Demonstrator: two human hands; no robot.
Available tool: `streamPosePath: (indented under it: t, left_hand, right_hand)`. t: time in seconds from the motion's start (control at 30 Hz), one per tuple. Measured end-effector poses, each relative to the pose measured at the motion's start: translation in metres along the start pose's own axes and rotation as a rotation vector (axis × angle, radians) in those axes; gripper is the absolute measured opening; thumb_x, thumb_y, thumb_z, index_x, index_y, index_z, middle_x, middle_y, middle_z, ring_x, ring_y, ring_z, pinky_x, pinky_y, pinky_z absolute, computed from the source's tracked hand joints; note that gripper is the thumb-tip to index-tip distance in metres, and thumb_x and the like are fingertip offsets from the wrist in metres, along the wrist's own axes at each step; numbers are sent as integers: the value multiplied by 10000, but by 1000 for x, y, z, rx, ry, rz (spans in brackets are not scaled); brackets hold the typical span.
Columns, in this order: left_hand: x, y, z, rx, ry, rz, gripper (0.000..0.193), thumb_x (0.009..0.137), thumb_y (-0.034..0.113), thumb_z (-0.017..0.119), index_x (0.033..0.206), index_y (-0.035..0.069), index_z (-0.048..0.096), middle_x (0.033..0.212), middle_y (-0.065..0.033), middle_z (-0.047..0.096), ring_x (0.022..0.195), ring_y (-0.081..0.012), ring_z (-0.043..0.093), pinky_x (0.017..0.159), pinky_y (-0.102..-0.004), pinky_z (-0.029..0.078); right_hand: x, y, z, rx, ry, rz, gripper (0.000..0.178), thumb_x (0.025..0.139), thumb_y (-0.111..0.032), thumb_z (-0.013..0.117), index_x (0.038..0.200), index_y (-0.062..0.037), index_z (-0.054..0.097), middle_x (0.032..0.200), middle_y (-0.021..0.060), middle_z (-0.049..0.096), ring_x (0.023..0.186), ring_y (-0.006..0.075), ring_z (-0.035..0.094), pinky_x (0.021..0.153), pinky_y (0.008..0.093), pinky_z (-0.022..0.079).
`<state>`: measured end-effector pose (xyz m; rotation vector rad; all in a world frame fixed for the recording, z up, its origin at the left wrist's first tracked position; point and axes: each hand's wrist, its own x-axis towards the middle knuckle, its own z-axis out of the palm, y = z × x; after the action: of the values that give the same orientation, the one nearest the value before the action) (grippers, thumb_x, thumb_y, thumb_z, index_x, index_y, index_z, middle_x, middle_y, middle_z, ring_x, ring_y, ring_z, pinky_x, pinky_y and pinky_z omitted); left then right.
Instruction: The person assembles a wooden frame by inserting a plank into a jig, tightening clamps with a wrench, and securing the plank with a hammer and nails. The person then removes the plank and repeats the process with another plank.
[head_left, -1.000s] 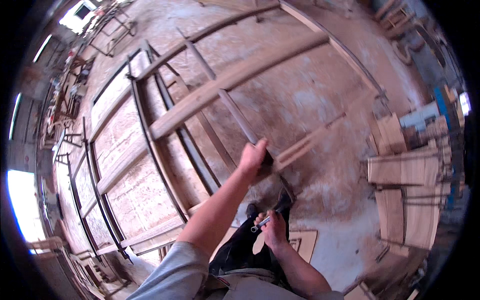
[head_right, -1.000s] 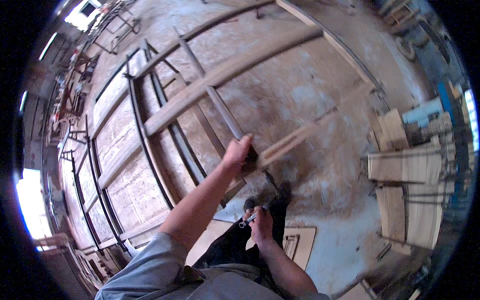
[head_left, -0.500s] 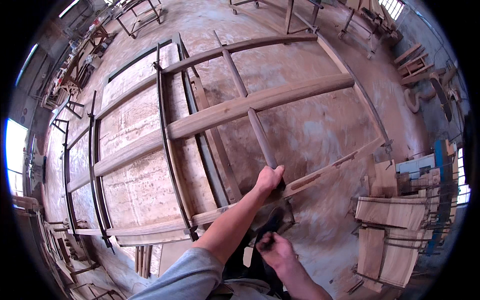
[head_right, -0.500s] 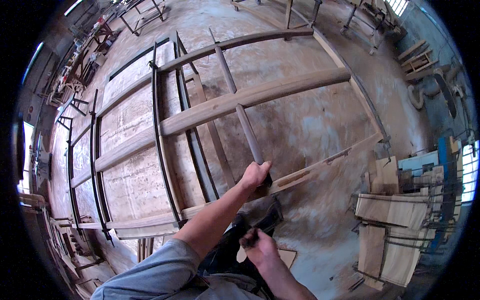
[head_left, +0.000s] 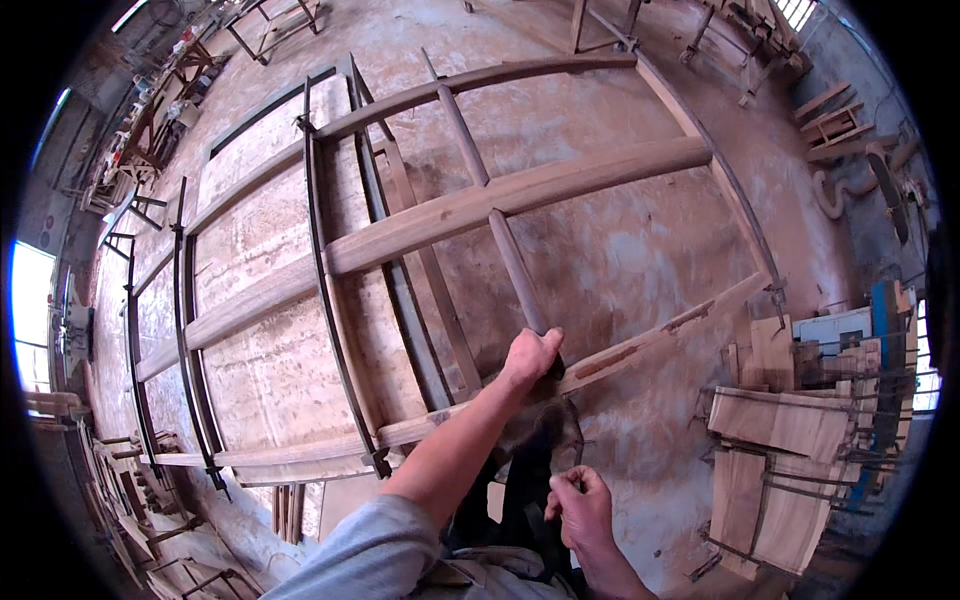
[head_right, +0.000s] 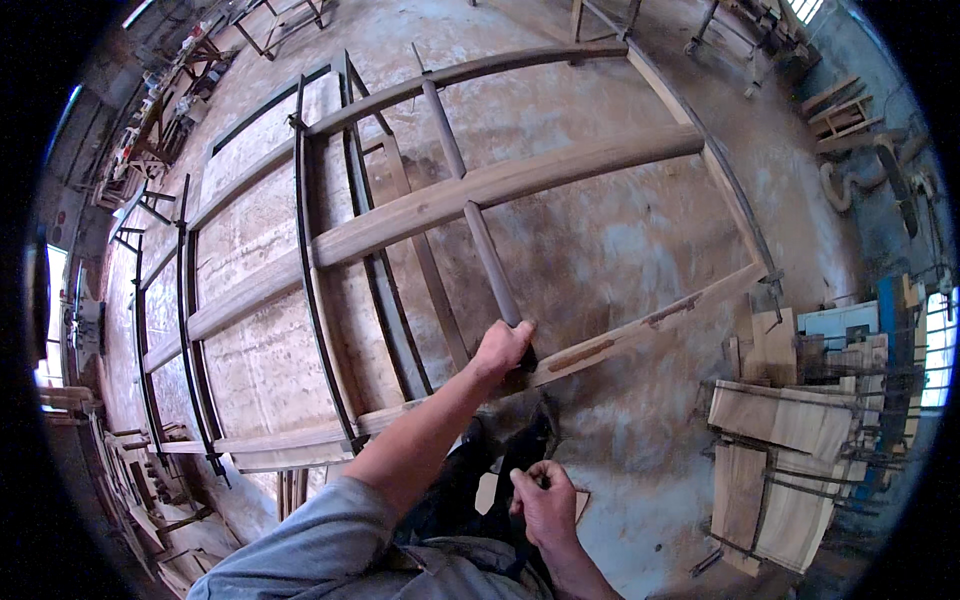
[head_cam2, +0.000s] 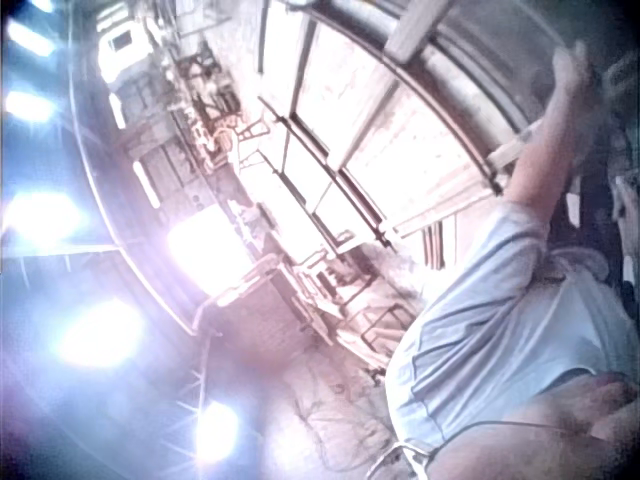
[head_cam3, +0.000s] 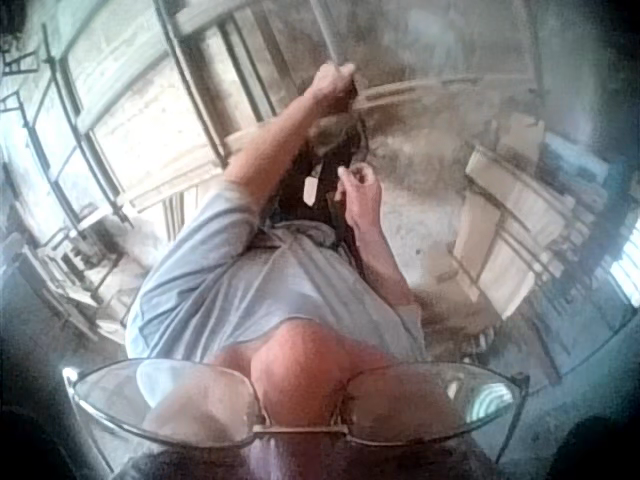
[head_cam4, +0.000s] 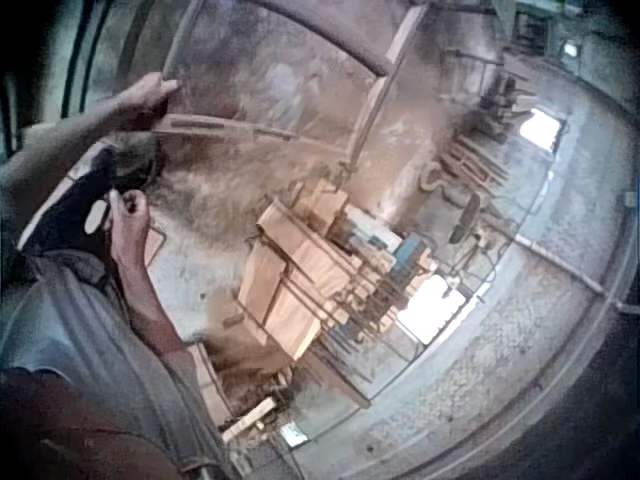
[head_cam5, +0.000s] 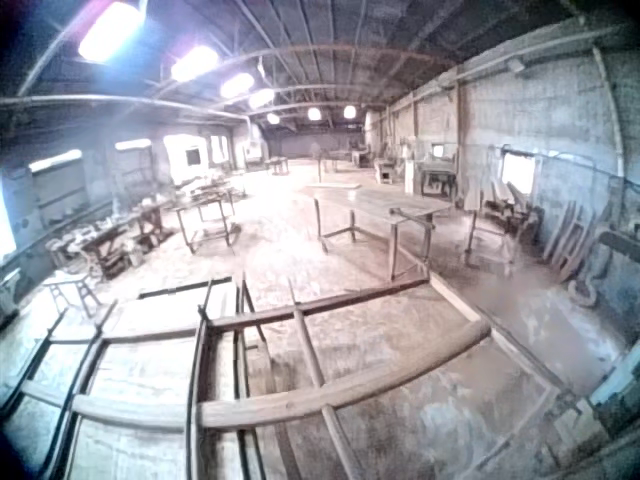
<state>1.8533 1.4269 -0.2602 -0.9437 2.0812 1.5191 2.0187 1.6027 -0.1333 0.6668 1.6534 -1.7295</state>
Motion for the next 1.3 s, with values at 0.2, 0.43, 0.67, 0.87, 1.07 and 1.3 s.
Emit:
streamPosePath:
  t: [0.2,0.43,0.67,0.87,1.07,1.3]
  left_hand:
    - [-3,-3,-4,-26,23,-32,587,833,466,541,869,-111,644,833,-291,658,895,-398,672,813,-444,499]
    - [-12,9,-4,-37,22,-61,498,856,427,548,849,-66,619,732,-157,620,716,-272,611,683,-399,480]
    - [-2,5,-3,21,9,-101,470,868,406,556,876,-59,624,744,-106,625,693,-222,589,664,-369,471]
    - [-2,-5,5,-163,42,-106,402,882,360,558,807,-31,619,725,-99,634,644,-193,610,630,-344,486]
    - [6,-15,5,-138,29,-114,407,873,370,562,798,-25,627,689,-91,625,633,-198,617,614,-340,486]
    - [-8,5,-3,-15,60,-65,505,841,454,557,761,-39,628,671,-93,604,613,-216,577,613,-364,467]
  right_hand:
    - [20,-48,-43,-766,172,-404,263,886,-269,648,841,-10,659,783,212,651,673,279,666,634,390,502]
    - [158,-32,-140,-98,317,-69,160,930,-243,553,899,-85,558,693,20,517,601,152,559,416,350,452]
    - [292,95,-145,102,120,62,103,922,-221,582,924,-120,561,674,9,521,555,142,527,432,294,414]
    - [304,135,-104,269,-56,-134,212,953,-285,572,835,-110,560,627,10,543,477,119,492,435,259,380]
    - [268,185,-23,549,-192,277,441,1000,-476,399,773,-121,532,553,24,498,507,156,485,484,279,390]
    - [159,201,41,1077,-506,655,625,910,-631,402,625,-96,555,632,61,472,639,229,455,516,343,368]
